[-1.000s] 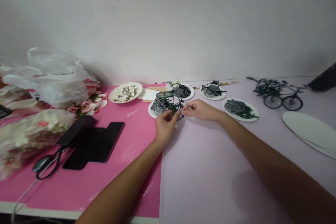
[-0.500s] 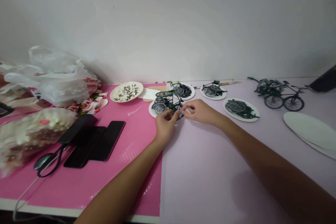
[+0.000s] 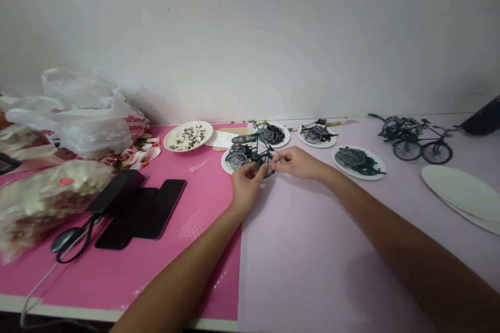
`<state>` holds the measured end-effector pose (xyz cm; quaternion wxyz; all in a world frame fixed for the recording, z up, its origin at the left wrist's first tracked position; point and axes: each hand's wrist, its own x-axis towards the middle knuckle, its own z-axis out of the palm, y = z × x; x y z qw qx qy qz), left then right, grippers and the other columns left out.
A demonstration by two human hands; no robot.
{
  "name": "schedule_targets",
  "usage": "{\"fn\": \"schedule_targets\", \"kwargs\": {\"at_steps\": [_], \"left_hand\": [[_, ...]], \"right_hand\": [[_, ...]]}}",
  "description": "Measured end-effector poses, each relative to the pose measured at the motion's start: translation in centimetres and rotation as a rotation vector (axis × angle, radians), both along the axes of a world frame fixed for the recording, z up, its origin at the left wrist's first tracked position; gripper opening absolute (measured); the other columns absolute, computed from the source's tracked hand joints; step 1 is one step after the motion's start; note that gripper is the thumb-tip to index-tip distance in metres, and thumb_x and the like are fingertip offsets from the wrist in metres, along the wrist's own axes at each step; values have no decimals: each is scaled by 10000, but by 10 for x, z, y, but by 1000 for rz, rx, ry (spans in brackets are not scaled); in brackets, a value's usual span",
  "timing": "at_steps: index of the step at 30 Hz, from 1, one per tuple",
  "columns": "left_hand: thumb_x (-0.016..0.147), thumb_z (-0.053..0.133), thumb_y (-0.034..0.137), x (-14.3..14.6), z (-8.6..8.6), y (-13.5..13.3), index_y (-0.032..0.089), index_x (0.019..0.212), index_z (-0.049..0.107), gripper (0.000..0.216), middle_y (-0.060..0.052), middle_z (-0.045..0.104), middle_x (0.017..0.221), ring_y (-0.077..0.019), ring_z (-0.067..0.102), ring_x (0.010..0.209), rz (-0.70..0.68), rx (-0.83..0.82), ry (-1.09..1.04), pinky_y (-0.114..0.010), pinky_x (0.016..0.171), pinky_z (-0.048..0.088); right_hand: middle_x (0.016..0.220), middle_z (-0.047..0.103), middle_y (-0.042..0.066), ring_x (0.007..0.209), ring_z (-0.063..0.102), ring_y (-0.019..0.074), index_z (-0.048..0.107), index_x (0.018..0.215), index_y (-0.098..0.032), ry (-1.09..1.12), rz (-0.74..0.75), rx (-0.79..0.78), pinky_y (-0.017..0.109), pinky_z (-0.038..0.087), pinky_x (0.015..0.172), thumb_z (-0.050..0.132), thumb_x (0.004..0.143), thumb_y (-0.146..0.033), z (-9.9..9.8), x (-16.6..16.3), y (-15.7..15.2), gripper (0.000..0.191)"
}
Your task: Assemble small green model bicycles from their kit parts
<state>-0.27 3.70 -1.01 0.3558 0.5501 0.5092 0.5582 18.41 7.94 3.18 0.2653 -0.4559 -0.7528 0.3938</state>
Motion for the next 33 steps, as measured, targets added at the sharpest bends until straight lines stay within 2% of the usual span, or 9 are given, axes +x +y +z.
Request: {"fn": "schedule_targets", "kwargs": {"at_steps": [3, 7, 11, 24, 33], "left_hand": [[808, 766, 543, 0, 0, 0, 204, 581, 331, 596, 51, 276, 595, -100, 263, 583, -1, 2, -2, -263, 537, 198], [811, 772, 534, 0, 0, 0, 209, 581, 323, 600, 50, 271, 598, -103, 264, 583, 2, 12, 6, -265, 537, 198], [817, 764, 534, 0, 1, -1, 208, 582, 327, 594, 47, 275, 600, -106, 268, 587, 3, 9, 13, -266, 541, 201], [788, 771, 552, 0, -1, 0, 207, 576, 329, 600, 48, 267, 594, -104, 254, 586, 15, 0, -10, -266, 532, 189], [794, 772, 564, -1, 0, 1, 201, 564, 363, 593, 47, 285, 583, -103, 274, 580, 17, -10, 0, -264, 533, 192]], "right_hand": [[740, 613, 23, 683, 477, 161, 748, 849, -168, -4, -1, 13, 287, 347, 641, 673, 822, -499, -1, -1, 0, 341], [615, 420, -41, 602, 360, 132, 731, 810, -171, -81, -15, 77, 280, 258, 591, 656, 843, -491, 0, -3, -1, 331], [616, 355, -52, 594, 328, 129, 718, 794, -173, -87, -14, 118, 282, 228, 580, 630, 863, -482, 1, -4, -3, 329], [618, 345, -63, 571, 291, 122, 715, 839, -191, -148, -45, 137, 301, 203, 579, 642, 870, -384, 6, -6, -12, 209], [623, 399, -50, 576, 316, 127, 698, 841, -196, -198, -59, 173, 303, 211, 594, 622, 874, -334, 11, -9, -17, 161]]}}
